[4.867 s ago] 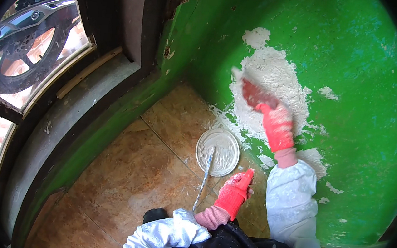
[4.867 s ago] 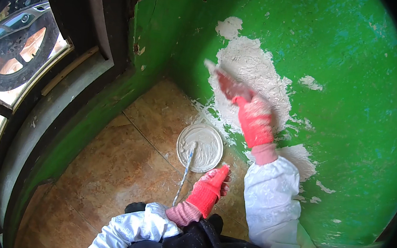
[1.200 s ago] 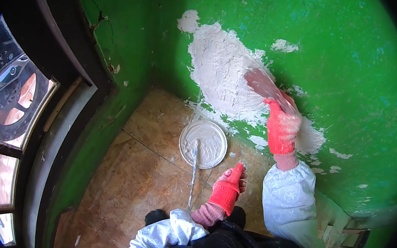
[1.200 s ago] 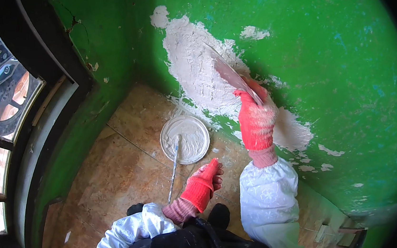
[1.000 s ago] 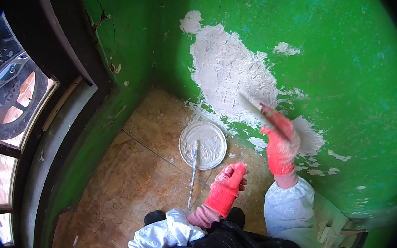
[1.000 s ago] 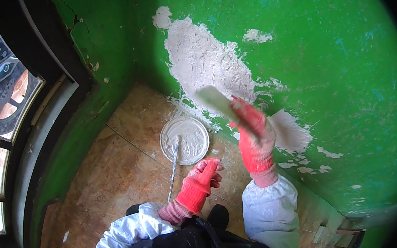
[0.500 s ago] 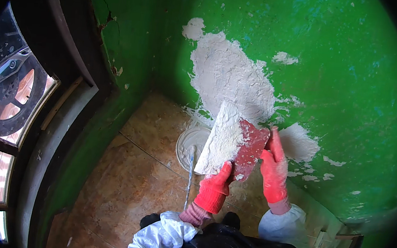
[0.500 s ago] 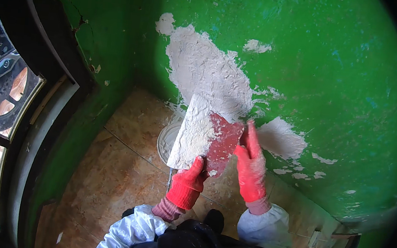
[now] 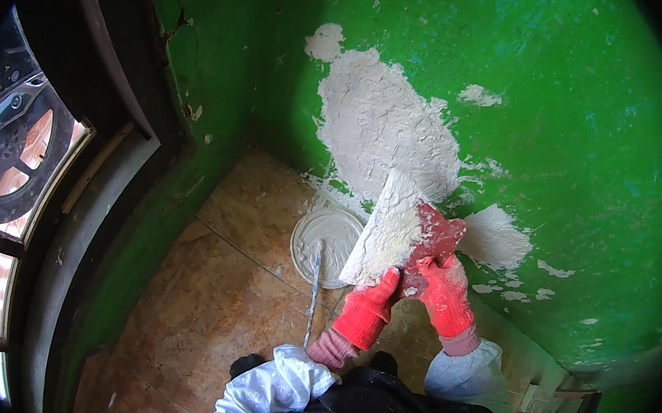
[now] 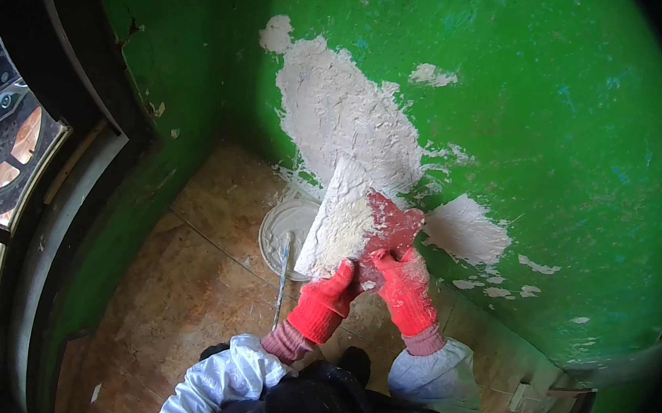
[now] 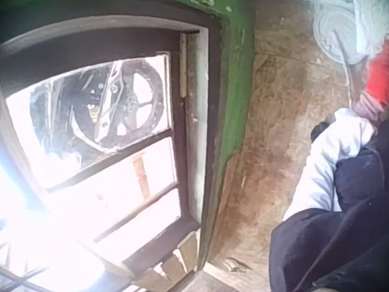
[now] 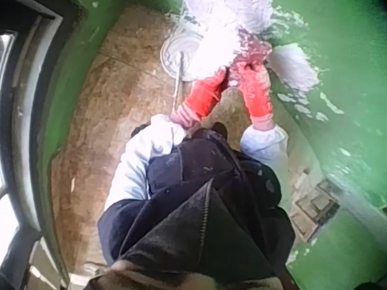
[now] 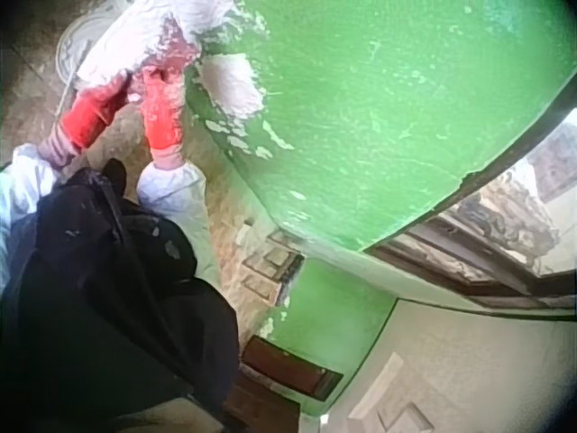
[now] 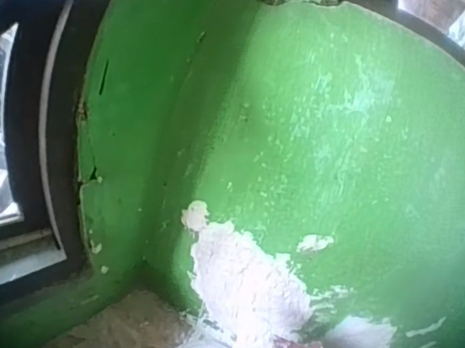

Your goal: The person applies plaster to a green wall using a red trowel and a small brush, gathering the plaster from a white bucket.

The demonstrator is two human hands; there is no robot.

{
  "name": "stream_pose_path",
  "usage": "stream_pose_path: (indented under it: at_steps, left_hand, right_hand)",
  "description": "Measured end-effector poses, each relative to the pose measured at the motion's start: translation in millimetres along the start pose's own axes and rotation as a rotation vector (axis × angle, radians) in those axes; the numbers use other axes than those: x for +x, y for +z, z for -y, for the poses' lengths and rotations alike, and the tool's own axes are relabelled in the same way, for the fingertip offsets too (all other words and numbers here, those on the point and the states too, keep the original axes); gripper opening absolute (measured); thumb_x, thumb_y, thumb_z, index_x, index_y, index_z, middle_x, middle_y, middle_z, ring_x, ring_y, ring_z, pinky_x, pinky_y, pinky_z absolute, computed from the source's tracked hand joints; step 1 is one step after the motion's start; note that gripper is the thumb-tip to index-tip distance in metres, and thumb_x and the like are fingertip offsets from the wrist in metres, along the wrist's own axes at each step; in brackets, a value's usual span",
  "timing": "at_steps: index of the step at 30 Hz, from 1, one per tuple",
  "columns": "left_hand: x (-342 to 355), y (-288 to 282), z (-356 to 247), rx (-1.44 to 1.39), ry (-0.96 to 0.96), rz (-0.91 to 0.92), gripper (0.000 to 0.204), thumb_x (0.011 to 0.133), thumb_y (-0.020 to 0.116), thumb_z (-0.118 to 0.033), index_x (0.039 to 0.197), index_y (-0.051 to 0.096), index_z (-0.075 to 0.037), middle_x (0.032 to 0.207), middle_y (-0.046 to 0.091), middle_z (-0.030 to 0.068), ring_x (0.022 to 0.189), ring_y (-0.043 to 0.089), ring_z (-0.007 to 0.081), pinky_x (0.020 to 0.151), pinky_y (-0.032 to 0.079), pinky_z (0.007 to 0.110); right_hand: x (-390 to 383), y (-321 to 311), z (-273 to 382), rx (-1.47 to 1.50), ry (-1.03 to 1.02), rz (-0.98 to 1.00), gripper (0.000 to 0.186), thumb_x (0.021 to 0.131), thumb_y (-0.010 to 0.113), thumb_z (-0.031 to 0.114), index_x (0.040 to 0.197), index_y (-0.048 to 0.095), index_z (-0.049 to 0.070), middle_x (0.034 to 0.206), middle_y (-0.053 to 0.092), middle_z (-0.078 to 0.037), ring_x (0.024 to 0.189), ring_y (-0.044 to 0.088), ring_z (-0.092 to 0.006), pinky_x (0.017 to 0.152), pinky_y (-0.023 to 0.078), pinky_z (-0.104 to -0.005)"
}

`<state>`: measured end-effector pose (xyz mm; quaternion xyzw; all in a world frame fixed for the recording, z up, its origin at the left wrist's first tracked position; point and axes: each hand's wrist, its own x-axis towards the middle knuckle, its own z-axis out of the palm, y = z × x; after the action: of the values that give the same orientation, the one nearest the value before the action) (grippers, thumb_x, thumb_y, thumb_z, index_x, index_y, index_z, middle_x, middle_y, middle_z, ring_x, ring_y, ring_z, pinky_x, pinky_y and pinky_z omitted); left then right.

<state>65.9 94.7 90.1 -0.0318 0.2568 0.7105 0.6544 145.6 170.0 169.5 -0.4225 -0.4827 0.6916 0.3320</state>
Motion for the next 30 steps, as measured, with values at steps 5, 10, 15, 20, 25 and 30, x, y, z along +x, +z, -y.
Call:
stream_pose_path:
  at_steps: [5,10,15,20,25,30]
  left_hand:
    - [-24,-15,0,0.004,-0.025,-0.048,0.037,0.088,0.06,-0.022,0.118,0.052,-0.001,0.11,0.058,0.0075,0.094,0.058,0.0164,0.081,0.051,0.034]
    - [-54,-61,-42,0.489,0.28,-0.282,0.03,0.085,0.063,-0.019,0.109,0.057,-0.003,0.093,0.064,0.003,0.077,0.06,0.0136,0.065,0.048,0.027]
    - [-89,-90,-74,0.646,0.305,-0.516,0.028,0.084,0.063,-0.019,0.105,0.062,-0.001,0.09,0.066,0.0042,0.078,0.062,0.0136,0.066,0.047,0.027]
    - [-111,-116,-69,1.295,0.3,-0.684,0.025,0.081,0.063,-0.022,0.101,0.063,-0.009,0.082,0.062,0.0097,0.07,0.062,0.0182,0.062,0.048,0.029]
    - [-99,-98,-71,1.268,0.217,-0.687,0.025,0.082,0.063,-0.021,0.104,0.062,-0.007,0.087,0.061,0.0133,0.074,0.062,0.0234,0.065,0.048,0.032]
    - [-73,-82,-57,1.306,-0.028,-0.805,0.055,0.074,0.066,-0.05,0.089,0.061,0.003,0.078,0.065,0.0174,0.078,0.063,0.0265,0.069,0.047,0.036]
  right_hand:
    - [-9,-12,-22,-0.004,0.2,-0.04,0.025,0.089,0.055,0.014,0.112,0.053,0.006,0.104,0.058,0.0,0.088,0.056,-0.0108,0.07,0.047,-0.0263]
    - [-14,-20,-113,-0.279,0.1,0.082,0.025,0.093,0.05,0.025,0.102,0.06,0.004,0.082,0.064,-0.003,0.07,0.059,-0.012,0.063,0.047,-0.0274]
    - [-22,29,-165,-1.113,0.327,0.258,0.038,0.082,0.056,0.038,0.089,0.062,0.002,0.078,0.065,-0.016,0.07,0.062,-0.0291,0.064,0.048,-0.0364]
    - [-9,50,-166,-1.149,0.54,0.306,0.038,0.082,0.056,0.041,0.09,0.063,0.005,0.09,0.064,-0.022,0.088,0.061,-0.0364,0.074,0.047,-0.0443]
    - [-23,18,-168,-1.164,0.223,0.208,0.031,0.085,0.055,0.031,0.099,0.06,0.004,0.086,0.063,-0.022,0.081,0.061,-0.0373,0.069,0.047,-0.0447]
    - [-36,-26,-125,-0.953,0.038,0.065,0.036,0.087,0.051,0.016,0.122,0.049,0.007,0.085,0.062,-0.021,0.073,0.06,-0.0368,0.065,0.048,-0.0429]
